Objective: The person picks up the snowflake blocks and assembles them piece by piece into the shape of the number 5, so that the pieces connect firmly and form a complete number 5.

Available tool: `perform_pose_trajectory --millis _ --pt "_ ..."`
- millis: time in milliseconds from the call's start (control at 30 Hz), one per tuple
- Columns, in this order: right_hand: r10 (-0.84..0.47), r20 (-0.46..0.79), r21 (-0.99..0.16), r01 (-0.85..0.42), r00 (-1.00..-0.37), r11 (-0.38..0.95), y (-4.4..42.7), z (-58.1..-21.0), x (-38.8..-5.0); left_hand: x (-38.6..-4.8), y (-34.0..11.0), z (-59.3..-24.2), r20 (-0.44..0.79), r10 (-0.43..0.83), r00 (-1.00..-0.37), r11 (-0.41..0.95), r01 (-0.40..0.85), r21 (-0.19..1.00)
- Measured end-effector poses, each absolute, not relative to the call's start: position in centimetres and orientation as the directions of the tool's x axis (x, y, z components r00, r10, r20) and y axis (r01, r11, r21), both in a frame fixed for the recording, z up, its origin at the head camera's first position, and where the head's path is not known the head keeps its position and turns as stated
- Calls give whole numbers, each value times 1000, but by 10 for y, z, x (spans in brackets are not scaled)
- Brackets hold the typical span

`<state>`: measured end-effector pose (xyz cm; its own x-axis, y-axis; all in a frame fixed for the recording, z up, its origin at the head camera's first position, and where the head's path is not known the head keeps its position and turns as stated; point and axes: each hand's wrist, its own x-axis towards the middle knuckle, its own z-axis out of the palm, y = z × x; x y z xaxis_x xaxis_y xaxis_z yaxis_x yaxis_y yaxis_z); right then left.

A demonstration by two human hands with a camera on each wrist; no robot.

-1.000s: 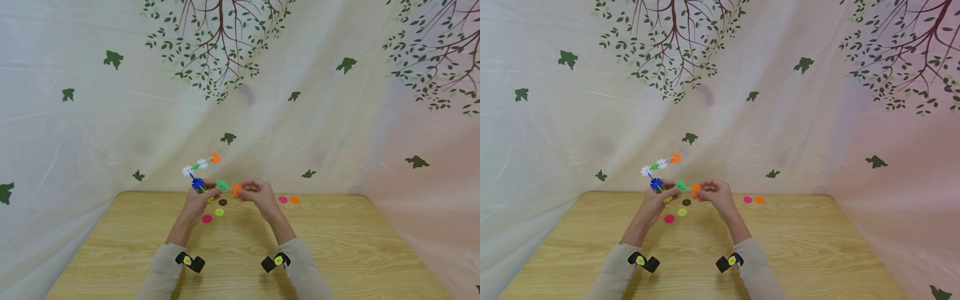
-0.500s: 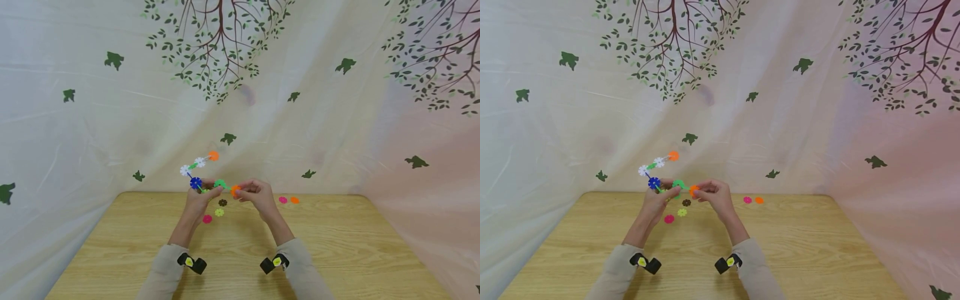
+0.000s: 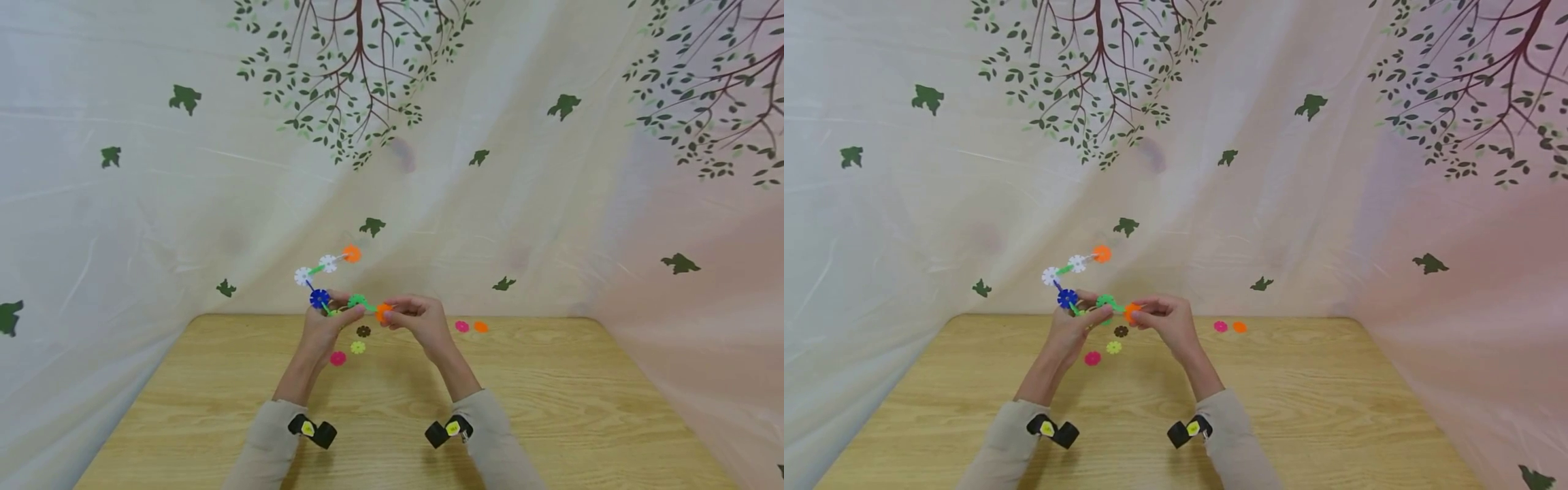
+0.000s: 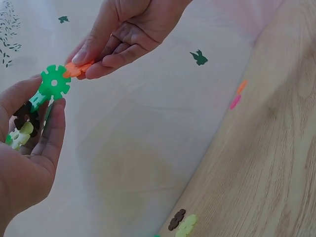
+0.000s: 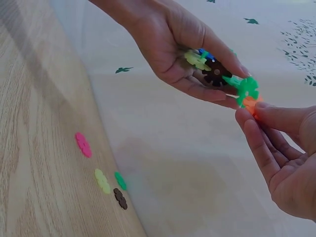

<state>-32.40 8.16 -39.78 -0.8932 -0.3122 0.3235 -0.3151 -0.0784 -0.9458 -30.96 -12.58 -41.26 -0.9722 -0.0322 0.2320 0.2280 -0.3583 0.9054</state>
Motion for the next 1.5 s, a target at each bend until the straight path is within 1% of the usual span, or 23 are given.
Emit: perform_pose_trajectory --millis 133,333,500,1033,1267,1500 --pt "-326 328 -944 -315 -887 -93 82 -398 -322 -309 -126 -412 230 -34 -973 -340 227 912" --pt "-346 337 -941 -323 -875 -101 84 -398 -323 -308 -126 -411 249 -16 -968 -350 239 906" --pt "-346 344 -939 -328 -873 -107 84 -398 -323 -308 -126 -411 249 -25 -968 -320 244 916" --pt "-332 346 -938 -317 -877 -139 81 -398 -323 -307 -126 -409 258 -33 -966 -292 256 921" --pt "-321 335 -941 -300 -886 -157 79 -401 -325 -306 -126 -407 236 -36 -971 -283 237 929" --pt "-302 356 -933 -319 -884 -166 77 -405 -324 -306 -127 -408 241 -33 -970 -289 240 927"
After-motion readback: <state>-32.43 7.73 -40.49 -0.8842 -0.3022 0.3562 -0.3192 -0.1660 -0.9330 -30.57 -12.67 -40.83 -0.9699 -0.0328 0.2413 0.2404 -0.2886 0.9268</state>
